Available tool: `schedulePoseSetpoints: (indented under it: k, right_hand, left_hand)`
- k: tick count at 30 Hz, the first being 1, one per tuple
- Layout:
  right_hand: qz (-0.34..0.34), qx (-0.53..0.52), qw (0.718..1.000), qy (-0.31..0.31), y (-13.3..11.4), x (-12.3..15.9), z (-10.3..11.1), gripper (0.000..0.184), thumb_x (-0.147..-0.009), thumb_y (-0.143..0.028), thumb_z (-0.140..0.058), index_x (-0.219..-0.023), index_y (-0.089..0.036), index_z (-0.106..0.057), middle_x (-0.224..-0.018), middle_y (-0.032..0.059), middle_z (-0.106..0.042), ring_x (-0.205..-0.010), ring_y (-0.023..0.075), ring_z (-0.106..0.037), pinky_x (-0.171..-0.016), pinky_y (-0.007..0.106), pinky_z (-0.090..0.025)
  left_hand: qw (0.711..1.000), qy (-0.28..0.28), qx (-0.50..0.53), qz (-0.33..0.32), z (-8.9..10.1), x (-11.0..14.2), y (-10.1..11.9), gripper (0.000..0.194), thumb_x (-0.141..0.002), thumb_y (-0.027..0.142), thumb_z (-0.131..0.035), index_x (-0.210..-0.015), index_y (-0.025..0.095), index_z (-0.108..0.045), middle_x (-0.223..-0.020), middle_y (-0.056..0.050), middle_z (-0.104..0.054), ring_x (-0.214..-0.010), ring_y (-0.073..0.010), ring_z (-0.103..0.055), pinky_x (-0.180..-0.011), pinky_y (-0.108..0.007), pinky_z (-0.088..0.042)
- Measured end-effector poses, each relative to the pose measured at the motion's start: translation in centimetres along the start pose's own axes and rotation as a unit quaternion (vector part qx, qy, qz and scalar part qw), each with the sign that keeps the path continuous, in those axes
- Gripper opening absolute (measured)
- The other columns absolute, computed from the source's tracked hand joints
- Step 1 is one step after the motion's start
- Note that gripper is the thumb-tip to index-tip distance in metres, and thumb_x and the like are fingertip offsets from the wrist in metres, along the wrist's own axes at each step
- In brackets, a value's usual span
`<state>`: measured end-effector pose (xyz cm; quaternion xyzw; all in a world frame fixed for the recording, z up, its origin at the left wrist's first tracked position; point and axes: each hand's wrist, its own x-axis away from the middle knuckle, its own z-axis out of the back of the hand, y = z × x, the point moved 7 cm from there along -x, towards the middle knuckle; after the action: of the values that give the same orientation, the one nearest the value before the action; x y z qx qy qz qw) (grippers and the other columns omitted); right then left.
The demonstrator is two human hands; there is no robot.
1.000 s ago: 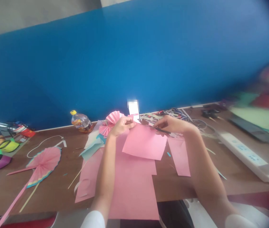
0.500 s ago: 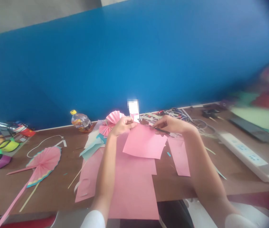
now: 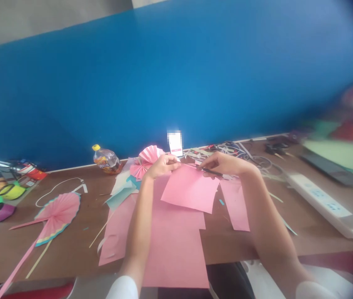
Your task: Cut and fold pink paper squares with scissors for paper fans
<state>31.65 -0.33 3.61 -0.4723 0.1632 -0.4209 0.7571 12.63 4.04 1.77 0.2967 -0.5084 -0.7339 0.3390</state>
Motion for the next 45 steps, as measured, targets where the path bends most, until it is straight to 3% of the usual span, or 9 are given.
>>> schedulePoseSetpoints:
  k: [12, 17, 21, 24, 27, 32, 38, 42, 45]
  right_hand:
    - [-0.006, -0.045, 0.999, 0.014, 0.4, -0.2, 0.1, 0.040, -0.073, -0.044, -0.067, -0.102, -0.017, -0.071, -0.059, -0.0001, -0.060, -0.048, 0.0099, -0.050, -0.048, 0.023, -0.039]
    - [-0.025, -0.065, 0.994, 0.090, 2.3, -1.2, 1.1, 0.046, -0.072, -0.046, -0.070, -0.107, -0.018, -0.062, -0.063, 0.0001, -0.063, -0.052, 0.0120, -0.054, -0.048, 0.023, -0.037]
    - [-0.080, -0.013, 0.985, 0.151, 5.3, -3.1, 1.6, 0.038, -0.075, -0.042, -0.067, -0.104, -0.019, -0.057, -0.070, 0.0014, -0.065, -0.055, 0.0123, -0.055, -0.050, 0.022, -0.039]
    - [-0.118, 0.090, 0.974, 0.168, 7.3, -4.6, 1.5, 0.033, -0.073, -0.040, -0.068, -0.096, -0.018, -0.059, -0.064, -0.0008, -0.060, -0.051, 0.0106, -0.049, -0.048, 0.022, -0.033]
    - [-0.133, 0.121, 0.974, 0.138, 8.8, -5.9, 0.7, 0.036, -0.070, -0.039, -0.071, -0.097, -0.018, -0.059, -0.068, -0.0005, -0.060, -0.053, 0.0106, -0.049, -0.048, 0.022, -0.032]
    - [-0.122, 0.139, 0.974, 0.127, 9.6, -6.5, 0.0, 0.046, -0.070, -0.041, -0.072, -0.107, -0.019, -0.055, -0.080, 0.0028, -0.063, -0.052, 0.0103, -0.049, -0.045, 0.022, -0.031]
    - [-0.123, 0.096, 0.982, 0.111, 10.5, -7.0, -0.6, 0.027, -0.080, -0.036, -0.061, -0.101, -0.019, -0.060, -0.070, 0.0015, -0.066, -0.044, 0.0090, -0.047, -0.042, 0.021, -0.028]
    - [-0.127, 0.121, 0.977, 0.121, 11.0, -7.5, -0.3, 0.021, -0.076, -0.033, -0.063, -0.092, -0.019, -0.067, -0.063, 0.0008, -0.065, -0.047, 0.0112, -0.051, -0.044, 0.022, -0.030]
    - [-0.103, 0.171, 0.963, 0.179, 10.9, -7.7, 0.4, 0.019, -0.071, -0.034, -0.069, -0.084, -0.020, -0.071, -0.065, 0.0004, -0.066, -0.053, 0.0124, -0.054, -0.051, 0.023, -0.035]
  left_hand:
    - [0.999, -0.041, 0.011, 0.034, -0.5, -0.1, -1.0, 0.036, -0.071, 0.044, -0.073, -0.084, 0.011, -0.065, -0.077, -0.006, -0.064, -0.069, -0.0127, -0.056, -0.065, -0.024, -0.041]
    - [0.998, 0.008, -0.017, 0.060, 2.5, 1.1, -1.9, 0.035, -0.075, 0.047, -0.068, -0.087, 0.014, -0.064, -0.075, -0.002, -0.060, -0.063, -0.0104, -0.051, -0.058, -0.021, -0.037]
    - [0.991, 0.065, -0.087, 0.072, 5.3, 2.2, -2.8, 0.034, -0.080, 0.048, -0.061, -0.090, 0.016, -0.064, -0.076, -0.001, -0.060, -0.063, -0.0109, -0.050, -0.058, -0.021, -0.035]
    - [0.981, 0.079, -0.154, 0.083, 6.6, 2.5, -3.7, 0.031, -0.080, 0.044, -0.058, -0.090, 0.016, -0.065, -0.086, -0.004, -0.065, -0.077, -0.0161, -0.057, -0.069, -0.024, -0.039]
    - [0.971, 0.086, -0.199, 0.100, 7.3, 2.4, -5.0, 0.026, -0.080, 0.039, -0.056, -0.088, 0.016, -0.066, -0.088, -0.005, -0.067, -0.084, -0.0198, -0.060, -0.076, -0.027, -0.041]
    - [0.966, 0.104, -0.214, 0.103, 7.9, 1.9, -6.7, 0.026, -0.079, 0.035, -0.055, -0.095, 0.018, -0.068, -0.103, -0.008, -0.068, -0.095, -0.0236, -0.060, -0.085, -0.031, -0.042]
    - [0.956, 0.085, -0.246, 0.135, 7.7, 1.5, -8.9, 0.030, -0.079, 0.033, -0.054, -0.104, 0.021, -0.067, -0.110, -0.008, -0.066, -0.103, -0.0249, -0.059, -0.087, -0.032, -0.044]
    - [0.948, 0.055, -0.277, 0.146, 7.4, 1.1, -10.1, 0.033, -0.078, 0.038, -0.058, -0.103, 0.020, -0.066, -0.101, -0.006, -0.067, -0.093, -0.0227, -0.061, -0.082, -0.030, -0.045]
    - [0.953, 0.051, -0.271, 0.125, 7.4, 0.9, -10.7, 0.032, -0.077, 0.044, -0.059, -0.093, 0.017, -0.067, -0.091, -0.005, -0.067, -0.086, -0.0219, -0.059, -0.078, -0.030, -0.044]
